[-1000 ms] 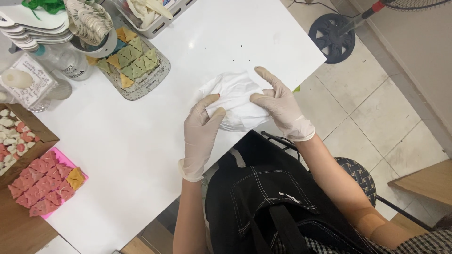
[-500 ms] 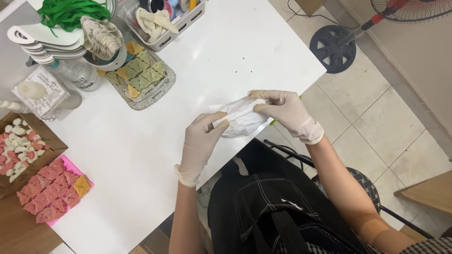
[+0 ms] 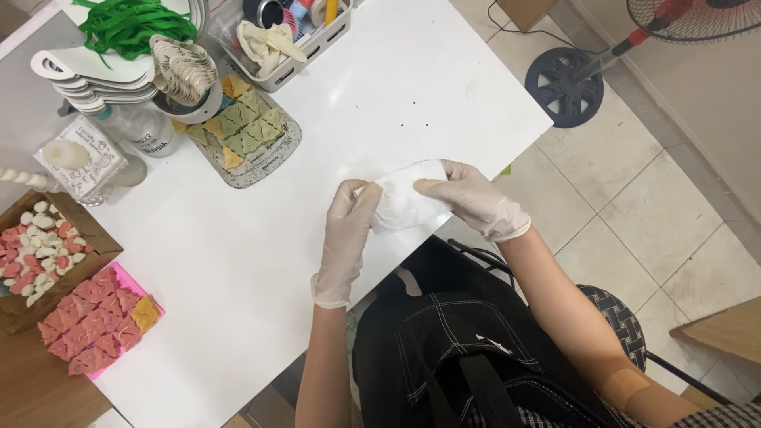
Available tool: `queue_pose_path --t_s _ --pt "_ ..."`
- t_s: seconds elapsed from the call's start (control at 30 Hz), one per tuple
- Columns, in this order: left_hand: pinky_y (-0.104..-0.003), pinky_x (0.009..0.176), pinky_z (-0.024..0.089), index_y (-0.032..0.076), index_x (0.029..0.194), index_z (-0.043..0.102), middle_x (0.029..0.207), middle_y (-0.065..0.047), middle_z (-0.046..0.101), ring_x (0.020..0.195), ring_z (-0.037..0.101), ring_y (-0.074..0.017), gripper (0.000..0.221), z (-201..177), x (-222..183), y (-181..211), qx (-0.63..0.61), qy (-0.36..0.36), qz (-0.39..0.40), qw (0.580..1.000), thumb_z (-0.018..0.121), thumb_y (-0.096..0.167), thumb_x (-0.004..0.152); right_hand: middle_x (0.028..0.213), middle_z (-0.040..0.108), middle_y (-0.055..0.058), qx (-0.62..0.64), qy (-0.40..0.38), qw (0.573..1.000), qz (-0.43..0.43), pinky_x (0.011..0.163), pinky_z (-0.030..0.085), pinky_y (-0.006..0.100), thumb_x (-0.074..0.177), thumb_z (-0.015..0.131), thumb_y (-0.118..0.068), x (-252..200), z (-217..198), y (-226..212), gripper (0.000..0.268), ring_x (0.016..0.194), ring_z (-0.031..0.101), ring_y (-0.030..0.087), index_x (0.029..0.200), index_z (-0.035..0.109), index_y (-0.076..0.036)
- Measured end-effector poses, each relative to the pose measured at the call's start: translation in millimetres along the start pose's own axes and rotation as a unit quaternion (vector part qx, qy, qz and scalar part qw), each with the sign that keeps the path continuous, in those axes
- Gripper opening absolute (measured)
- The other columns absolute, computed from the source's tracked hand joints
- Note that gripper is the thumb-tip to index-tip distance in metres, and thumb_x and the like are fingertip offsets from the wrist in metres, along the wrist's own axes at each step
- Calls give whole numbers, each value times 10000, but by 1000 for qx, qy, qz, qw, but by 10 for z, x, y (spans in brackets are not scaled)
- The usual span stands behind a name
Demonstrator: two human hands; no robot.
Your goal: Wiping a white workshop table surface with a paper towel.
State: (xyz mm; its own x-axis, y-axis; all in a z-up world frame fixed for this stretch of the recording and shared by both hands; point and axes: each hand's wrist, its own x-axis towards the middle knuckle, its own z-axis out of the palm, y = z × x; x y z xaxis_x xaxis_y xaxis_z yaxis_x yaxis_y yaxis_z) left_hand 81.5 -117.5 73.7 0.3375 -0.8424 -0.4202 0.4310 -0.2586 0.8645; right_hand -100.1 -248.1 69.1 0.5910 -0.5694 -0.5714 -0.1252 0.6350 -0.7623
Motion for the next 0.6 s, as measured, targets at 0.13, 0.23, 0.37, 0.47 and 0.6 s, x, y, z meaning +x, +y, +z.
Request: queue_pose_path --t_s 0.13,0.23,0.37,0.47,0.6 --pt "-211 663 505 27 1080 582 905 -42 672 786 616 -65 208 42 -1 -17 -15 -3 -3 1000 699 106 926 1064 739 88 71 10 997 12 844 588 289 893 714 -53 -23 79 -28 280 947 706 142 1161 663 9" --pt "-216 656 533 14 1071 574 914 -61 684 782 645 -80 250 94 -5 -38 -18 4 -7 1000 739 75 892 1034 741 75 58 36 998 -7 828 591 278 876 730 -48 -33 113 -6 284 929 705 138 1147 668 13" --pt "-237 643 547 -6 1091 572 923 -84 685 770 654 -97 311 266 3 -63 11 66 -17 998 770 93 874 1001 723 60 -43 89 991 -93 783 576 246 861 777 -34 -82 203 35 312 877 679 112 1147 674 39" --pt "-285 753 538 -73 1268 535 1099 -163 656 932 631 -160 487 317 37 -248 152 131 155 967 786 52 870 987 720 67 -94 102 984 -111 729 580 248 825 789 -22 -172 335 -50 357 831 679 97 1154 662 35" --pt "-273 782 535 -58 1415 536 1159 -143 673 935 615 -144 587 450 65 -300 182 139 182 956 758 79 890 1020 708 73 -170 159 964 -132 696 590 254 808 781 -16 -198 410 39 431 820 684 103 1207 622 20"
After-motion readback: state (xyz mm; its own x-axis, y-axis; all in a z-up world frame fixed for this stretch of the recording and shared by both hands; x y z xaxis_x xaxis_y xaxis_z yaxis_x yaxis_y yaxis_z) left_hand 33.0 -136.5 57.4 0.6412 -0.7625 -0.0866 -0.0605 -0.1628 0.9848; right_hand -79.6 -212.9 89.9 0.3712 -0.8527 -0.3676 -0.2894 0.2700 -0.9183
